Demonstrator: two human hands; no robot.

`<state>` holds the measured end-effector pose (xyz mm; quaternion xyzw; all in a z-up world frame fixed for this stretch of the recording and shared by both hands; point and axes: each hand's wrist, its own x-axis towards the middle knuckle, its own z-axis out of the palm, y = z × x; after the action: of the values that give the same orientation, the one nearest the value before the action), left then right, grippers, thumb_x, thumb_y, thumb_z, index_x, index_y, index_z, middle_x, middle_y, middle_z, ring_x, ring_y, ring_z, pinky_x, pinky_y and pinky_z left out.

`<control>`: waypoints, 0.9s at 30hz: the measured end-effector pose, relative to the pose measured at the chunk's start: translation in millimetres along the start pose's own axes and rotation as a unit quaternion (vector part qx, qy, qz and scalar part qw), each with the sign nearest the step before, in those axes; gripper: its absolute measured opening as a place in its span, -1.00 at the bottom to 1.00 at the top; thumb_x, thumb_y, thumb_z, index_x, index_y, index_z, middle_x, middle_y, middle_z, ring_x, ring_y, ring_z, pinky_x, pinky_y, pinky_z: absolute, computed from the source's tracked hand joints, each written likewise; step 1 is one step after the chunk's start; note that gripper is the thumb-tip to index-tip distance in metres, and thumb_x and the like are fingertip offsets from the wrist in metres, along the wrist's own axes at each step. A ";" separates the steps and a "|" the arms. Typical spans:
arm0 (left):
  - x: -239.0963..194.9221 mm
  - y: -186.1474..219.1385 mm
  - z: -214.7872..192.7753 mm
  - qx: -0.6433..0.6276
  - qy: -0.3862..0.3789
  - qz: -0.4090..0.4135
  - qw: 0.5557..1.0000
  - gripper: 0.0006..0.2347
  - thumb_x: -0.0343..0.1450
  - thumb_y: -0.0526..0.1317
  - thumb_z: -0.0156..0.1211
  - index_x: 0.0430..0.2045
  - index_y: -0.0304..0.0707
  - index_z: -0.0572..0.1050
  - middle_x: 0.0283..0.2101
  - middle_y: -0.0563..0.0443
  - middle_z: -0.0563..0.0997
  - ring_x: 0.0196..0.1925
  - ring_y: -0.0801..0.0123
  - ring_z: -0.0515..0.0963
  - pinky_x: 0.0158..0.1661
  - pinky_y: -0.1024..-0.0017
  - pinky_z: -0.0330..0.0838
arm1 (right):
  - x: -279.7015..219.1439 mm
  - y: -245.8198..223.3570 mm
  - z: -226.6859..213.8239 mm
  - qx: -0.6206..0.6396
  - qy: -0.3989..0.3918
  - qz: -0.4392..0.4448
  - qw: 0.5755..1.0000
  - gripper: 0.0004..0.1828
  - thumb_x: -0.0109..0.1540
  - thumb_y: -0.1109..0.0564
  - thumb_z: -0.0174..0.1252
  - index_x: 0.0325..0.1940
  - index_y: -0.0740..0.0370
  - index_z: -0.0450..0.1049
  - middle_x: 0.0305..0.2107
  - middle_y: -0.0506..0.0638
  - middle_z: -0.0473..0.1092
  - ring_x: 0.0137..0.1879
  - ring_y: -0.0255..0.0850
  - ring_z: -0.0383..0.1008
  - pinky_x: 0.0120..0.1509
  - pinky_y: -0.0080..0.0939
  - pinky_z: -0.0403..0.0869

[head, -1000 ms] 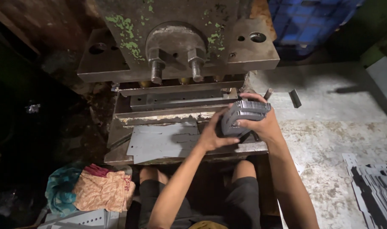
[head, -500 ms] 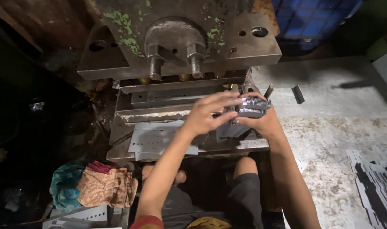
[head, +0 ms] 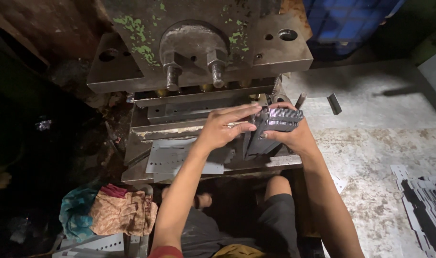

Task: Operating a metal press machine to punch or bend small metal components and then stacking and organizing them.

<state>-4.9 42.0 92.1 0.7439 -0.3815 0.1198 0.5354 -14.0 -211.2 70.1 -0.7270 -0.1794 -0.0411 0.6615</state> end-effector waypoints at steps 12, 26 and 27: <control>-6.3 2.6 3.6 0.104 -0.023 0.003 0.994 -0.37 0.33 -0.10 0.44 0.35 0.15 0.32 0.30 0.04 0.53 0.18 0.16 0.65 0.14 0.28 0.57 | -0.3 -2.2 2.2 0.000 0.001 -0.007 1.000 -0.19 -0.11 0.19 0.55 0.19 0.27 0.40 -0.11 -0.02 0.51 -0.01 -0.34 0.55 0.07 -0.32 0.55; -11.1 0.1 -5.7 0.129 0.017 0.053 0.990 -0.47 0.31 -0.06 0.49 0.19 0.03 0.48 0.18 0.07 0.62 0.13 0.25 0.69 0.11 0.31 0.62 | 0.0 -3.5 3.5 0.016 0.001 0.008 1.000 -0.19 -0.12 0.21 0.55 0.18 0.26 0.40 -0.11 -0.03 0.52 -0.01 -0.34 0.55 0.07 -0.33 0.55; -10.7 1.0 -6.4 0.131 0.015 0.051 0.990 -0.46 0.31 -0.05 0.48 0.21 0.02 0.47 0.20 0.06 0.61 0.14 0.25 0.69 0.12 0.31 0.62 | 0.0 -4.2 4.2 0.015 0.001 0.010 1.000 -0.19 -0.13 0.20 0.55 0.17 0.26 0.40 -0.11 -0.03 0.53 -0.01 -0.34 0.56 0.07 -0.33 0.56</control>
<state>-11.4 52.3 89.1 0.7853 -0.3924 0.2069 0.4319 -16.0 -206.9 73.7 -0.7184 -0.1722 -0.0330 0.6732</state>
